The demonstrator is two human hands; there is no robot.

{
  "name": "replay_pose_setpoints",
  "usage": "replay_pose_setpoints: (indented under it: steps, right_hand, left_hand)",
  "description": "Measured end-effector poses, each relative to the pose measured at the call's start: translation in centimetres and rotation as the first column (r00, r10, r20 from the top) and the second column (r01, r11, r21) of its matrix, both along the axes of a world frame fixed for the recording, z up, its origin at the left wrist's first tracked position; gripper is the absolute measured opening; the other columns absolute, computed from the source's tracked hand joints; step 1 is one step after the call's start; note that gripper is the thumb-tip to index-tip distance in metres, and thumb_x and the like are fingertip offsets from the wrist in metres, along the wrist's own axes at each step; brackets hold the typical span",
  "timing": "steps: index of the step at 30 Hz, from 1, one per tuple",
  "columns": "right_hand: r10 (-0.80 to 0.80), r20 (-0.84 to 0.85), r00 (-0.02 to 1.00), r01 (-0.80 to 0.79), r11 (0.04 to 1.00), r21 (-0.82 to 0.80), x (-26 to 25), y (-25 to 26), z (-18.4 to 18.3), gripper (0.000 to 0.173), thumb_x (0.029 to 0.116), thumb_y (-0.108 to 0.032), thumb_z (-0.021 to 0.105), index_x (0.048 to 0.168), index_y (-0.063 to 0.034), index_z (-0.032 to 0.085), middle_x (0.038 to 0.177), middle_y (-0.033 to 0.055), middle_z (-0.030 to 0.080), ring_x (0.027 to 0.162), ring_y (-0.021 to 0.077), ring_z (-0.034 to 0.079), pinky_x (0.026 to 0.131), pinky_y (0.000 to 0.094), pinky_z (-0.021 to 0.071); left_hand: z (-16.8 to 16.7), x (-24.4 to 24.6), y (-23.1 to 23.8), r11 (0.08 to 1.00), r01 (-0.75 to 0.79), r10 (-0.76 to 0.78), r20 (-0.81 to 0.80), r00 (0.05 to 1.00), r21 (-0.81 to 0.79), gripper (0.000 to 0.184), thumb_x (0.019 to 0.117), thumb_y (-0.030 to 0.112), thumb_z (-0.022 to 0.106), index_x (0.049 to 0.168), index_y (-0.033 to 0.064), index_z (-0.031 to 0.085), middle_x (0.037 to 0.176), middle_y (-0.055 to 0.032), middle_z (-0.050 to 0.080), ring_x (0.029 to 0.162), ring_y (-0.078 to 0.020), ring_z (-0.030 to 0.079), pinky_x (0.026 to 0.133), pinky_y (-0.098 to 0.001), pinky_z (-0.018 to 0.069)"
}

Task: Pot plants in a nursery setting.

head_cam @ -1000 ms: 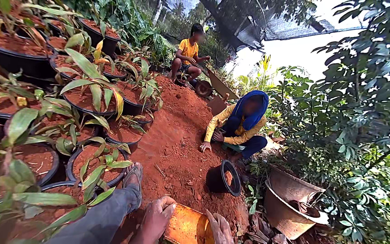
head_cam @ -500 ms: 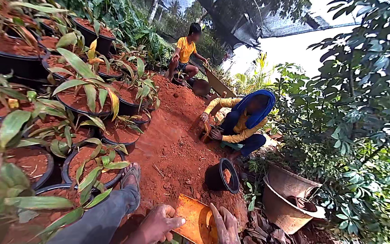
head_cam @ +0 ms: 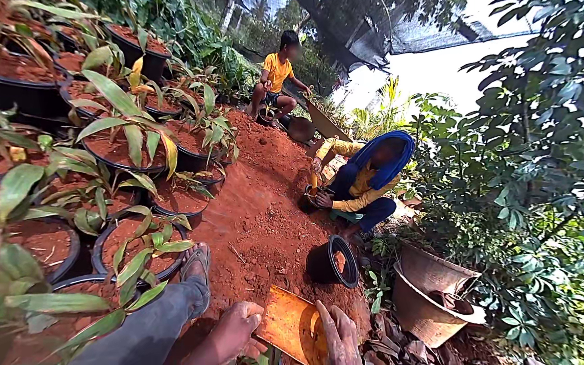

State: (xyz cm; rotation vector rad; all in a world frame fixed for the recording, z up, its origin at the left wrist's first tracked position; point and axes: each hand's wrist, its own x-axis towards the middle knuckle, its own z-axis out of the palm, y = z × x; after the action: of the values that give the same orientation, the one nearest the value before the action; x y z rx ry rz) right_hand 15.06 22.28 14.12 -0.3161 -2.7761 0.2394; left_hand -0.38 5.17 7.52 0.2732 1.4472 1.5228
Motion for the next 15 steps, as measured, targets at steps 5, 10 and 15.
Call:
replay_pose_setpoints:
  steps: [5,10,15]
  right_hand:
    - [-0.030,-0.018,0.999,0.030,0.999,0.021,0.17,0.46,-0.03,0.102,0.0561,-0.042,0.095,0.141,0.0034,0.058,0.132,0.0357,0.057,0.119,0.0525,0.056,0.100,0.0565,0.0498]
    - [-0.002,-0.010,1.000,0.003,0.999,0.046,0.15,0.52,-0.25,0.103,0.0553,-0.041,0.095,0.140,0.0032,0.059,0.132,0.0347,0.058,0.119,0.0524,0.057,0.100,0.0569,0.0502]
    - [0.022,-0.011,1.000,-0.021,0.996,0.086,-0.11,0.23,-0.26,0.102,0.0507,-0.037,0.096,0.139,0.0009,0.061,0.131,0.0323,0.059,0.119,0.0513,0.056,0.099,0.0555,0.0505]
  left_hand:
    - [-0.12,-0.10,0.04,0.993,-0.117,0.116,0.070,0.991,0.020,0.034,0.1103,0.026,0.049,0.122,-0.0036,0.060,0.104,-0.0198,0.070,0.077,-0.0271,0.075,0.067,-0.0396,0.0639]
    - [-0.10,-0.23,-0.19,0.996,0.078,-0.078,0.016,0.997,-0.030,0.029,0.0986,0.026,0.071,0.110,0.0017,0.059,0.078,-0.0085,0.071,0.060,-0.0151,0.069,0.055,-0.0263,0.0564]
    - [-0.06,-0.22,-0.17,0.991,0.113,-0.113,0.013,0.994,-0.071,0.017,0.1031,0.008,0.060,0.117,-0.0017,0.057,0.082,-0.0112,0.071,0.063,-0.0170,0.071,0.060,-0.0288,0.0588]
